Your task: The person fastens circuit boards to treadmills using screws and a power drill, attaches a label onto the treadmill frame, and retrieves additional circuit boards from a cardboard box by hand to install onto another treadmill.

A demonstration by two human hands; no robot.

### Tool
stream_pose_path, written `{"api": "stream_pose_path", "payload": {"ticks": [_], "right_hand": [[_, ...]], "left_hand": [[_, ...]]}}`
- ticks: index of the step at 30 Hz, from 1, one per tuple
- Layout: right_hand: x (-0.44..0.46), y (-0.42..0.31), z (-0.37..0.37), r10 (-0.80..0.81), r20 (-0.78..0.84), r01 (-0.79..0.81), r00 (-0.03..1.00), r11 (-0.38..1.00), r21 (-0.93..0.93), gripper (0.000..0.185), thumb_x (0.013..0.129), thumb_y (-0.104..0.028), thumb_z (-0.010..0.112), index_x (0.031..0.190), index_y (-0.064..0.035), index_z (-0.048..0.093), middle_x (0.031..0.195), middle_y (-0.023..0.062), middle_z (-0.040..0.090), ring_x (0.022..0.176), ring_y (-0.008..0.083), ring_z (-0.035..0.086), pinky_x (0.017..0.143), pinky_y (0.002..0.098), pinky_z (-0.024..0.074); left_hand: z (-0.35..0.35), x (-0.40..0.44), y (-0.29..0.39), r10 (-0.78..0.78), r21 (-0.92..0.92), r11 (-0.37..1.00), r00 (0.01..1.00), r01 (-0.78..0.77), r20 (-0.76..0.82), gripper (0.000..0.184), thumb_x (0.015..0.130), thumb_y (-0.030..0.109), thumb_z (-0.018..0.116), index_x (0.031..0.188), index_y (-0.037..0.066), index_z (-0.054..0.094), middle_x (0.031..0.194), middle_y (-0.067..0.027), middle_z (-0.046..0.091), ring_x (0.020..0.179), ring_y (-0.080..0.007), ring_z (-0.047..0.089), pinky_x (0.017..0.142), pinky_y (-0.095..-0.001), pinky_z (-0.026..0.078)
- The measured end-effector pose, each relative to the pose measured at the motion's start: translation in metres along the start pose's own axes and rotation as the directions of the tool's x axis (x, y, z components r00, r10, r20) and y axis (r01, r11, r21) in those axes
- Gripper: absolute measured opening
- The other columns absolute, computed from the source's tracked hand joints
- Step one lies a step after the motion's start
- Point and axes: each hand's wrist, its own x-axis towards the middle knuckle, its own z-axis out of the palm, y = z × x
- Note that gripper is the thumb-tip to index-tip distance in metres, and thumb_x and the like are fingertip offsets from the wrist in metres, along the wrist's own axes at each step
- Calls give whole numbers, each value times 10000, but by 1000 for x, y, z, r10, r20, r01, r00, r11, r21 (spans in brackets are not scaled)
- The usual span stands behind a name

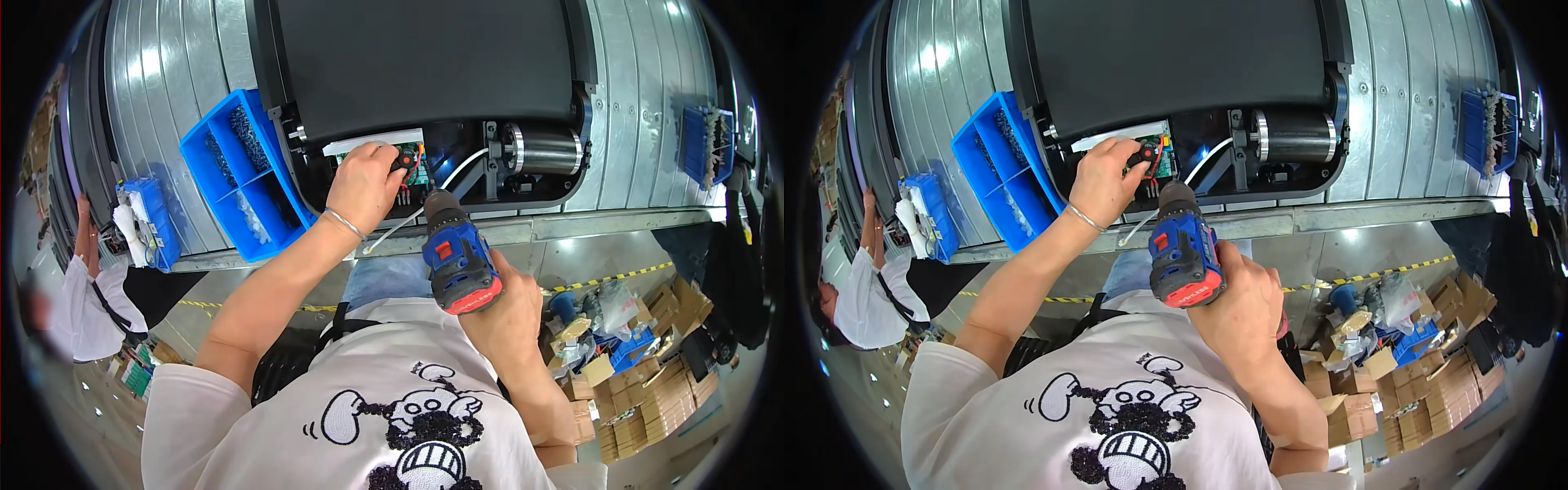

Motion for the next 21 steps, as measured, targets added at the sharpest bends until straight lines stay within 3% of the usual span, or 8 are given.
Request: {"api": "stream_pose_path", "payload": {"ticks": [2, 9, 15, 18, 21], "right_hand": [[3, -1, 1, -7, 4, 7, 1000, 999, -36, 298, 694, -236, 748, 875, -51, 601, 691, 131, 650, 663, 345, 634, 671, 414, 439], [11, -22, -7, -2, 117, 37, 993, 956, -292, 324, 711, -275, 737, 879, -44, 585, 778, 146, 670, 705, 338, 662, 729, 426, 459], [24, -47, -11, 59, 170, 21, 984, 901, -433, 333, 743, -318, 710, 836, -24, 584, 750, 165, 669, 701, 318, 682, 748, 441, 483], [28, -52, -12, 72, 174, 15, 982, 891, -454, 309, 763, -312, 681, 811, -22, 588, 708, 161, 667, 660, 318, 682, 743, 441, 491], [34, -55, -13, 57, 154, 21, 986, 884, -467, 278, 771, -302, 662, 790, -33, 594, 676, 152, 668, 630, 323, 680, 741, 436, 493]], "left_hand": [[-1, 1, 0, -4, -5, 1000, 1000, 4, 20, 230, 764, 100, 706, 969, 15, 646, 871, -158, 631, 819, -365, 624, 728, -423, 511], [0, 0, 1, -44, 0, 999, 998, 44, 36, 229, 769, 96, 702, 977, 15, 652, 916, -161, 649, 855, -354, 632, 742, -414, 516], [-15, 17, 2, -180, -93, 973, 949, 210, 259, 182, 770, 146, 723, 864, 1, 669, 913, -182, 667, 884, -366, 641, 788, -447, 518], [-8, 14, -3, -124, -63, 989, 979, 136, 162, 228, 723, 167, 720, 885, 7, 705, 844, -177, 673, 819, -355, 649, 755, -421, 519], [-7, 16, -3, -145, -68, 985, 974, 159, 176, 243, 717, 173, 720, 896, 9, 708, 866, -182, 675, 829, -354, 651, 765, -420, 522]]}}
